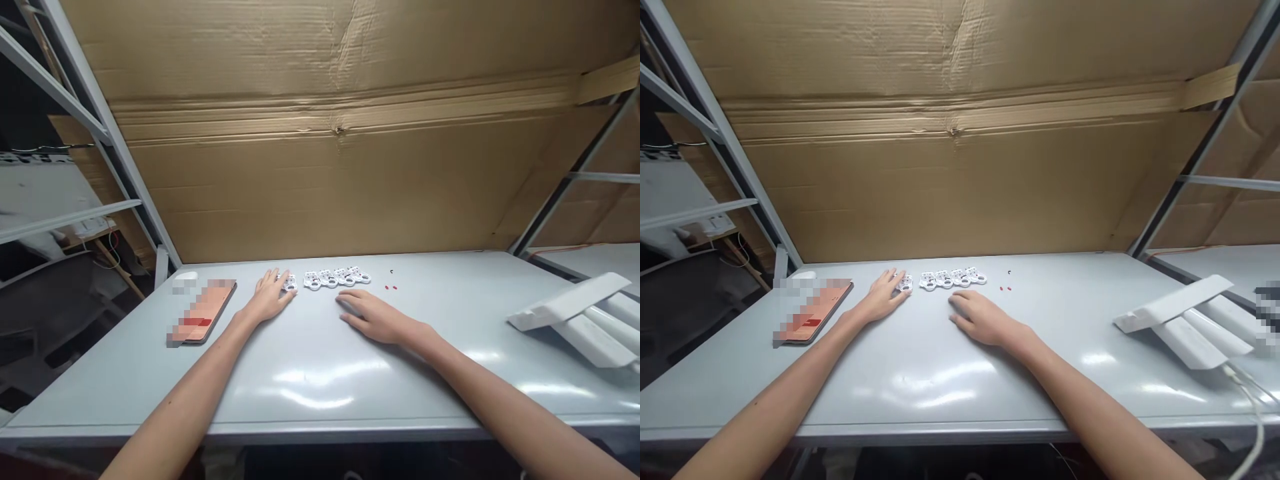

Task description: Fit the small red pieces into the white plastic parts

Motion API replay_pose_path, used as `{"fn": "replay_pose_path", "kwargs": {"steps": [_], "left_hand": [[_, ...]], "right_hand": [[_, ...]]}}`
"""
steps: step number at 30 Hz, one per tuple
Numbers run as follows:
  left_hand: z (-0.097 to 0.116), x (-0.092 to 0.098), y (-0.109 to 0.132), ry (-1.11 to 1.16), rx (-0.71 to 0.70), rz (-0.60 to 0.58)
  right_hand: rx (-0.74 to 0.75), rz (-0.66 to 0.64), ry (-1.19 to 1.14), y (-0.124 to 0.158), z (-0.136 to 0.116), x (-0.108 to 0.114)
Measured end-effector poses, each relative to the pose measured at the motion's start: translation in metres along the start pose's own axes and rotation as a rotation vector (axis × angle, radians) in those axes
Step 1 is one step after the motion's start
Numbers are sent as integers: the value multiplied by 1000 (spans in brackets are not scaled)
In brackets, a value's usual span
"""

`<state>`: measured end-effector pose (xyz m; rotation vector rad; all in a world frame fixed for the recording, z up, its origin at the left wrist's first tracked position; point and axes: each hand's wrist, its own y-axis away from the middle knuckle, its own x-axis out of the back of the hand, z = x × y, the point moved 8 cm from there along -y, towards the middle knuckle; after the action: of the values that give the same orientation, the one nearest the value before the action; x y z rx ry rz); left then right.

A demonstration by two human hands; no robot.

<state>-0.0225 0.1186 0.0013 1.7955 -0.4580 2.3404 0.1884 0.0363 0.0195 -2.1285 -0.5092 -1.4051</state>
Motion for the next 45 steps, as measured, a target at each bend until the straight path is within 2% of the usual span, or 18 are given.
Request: {"fn": "replay_pose_path", "kwargs": {"steps": [4, 8, 11, 15, 19, 22, 25, 29, 34, 40, 45], "left_hand": [[32, 7, 8, -16, -165, 21], [67, 1, 21, -28, -327, -89], [76, -1, 28, -1, -357, -119], [84, 6, 37, -19, -418, -64], [106, 13, 51, -9, -558, -36], [118, 18, 57, 23, -611, -11], [117, 21, 54, 69, -584, 62], [100, 20, 42, 131, -471, 161], [96, 8, 35, 184, -435, 71], [108, 9, 41, 242, -508, -2], [107, 6, 41, 257, -496, -29]], "right_hand": [[3, -3, -38, 1, 1, 2], [6, -1, -74, 0, 3, 2], [14, 8, -72, 0, 4, 2], [42, 23, -71, 0, 3, 4], [52, 68, -95, 0, 6, 6], [32, 103, -102, -2, 10, 6], [61, 133, -128, -4, 8, 4], [113, 168, -162, -7, 1, 1], [149, 182, -175, -9, -5, 1], [114, 212, -157, -8, -2, 3], [134, 234, -99, -7, -9, 4]]}}
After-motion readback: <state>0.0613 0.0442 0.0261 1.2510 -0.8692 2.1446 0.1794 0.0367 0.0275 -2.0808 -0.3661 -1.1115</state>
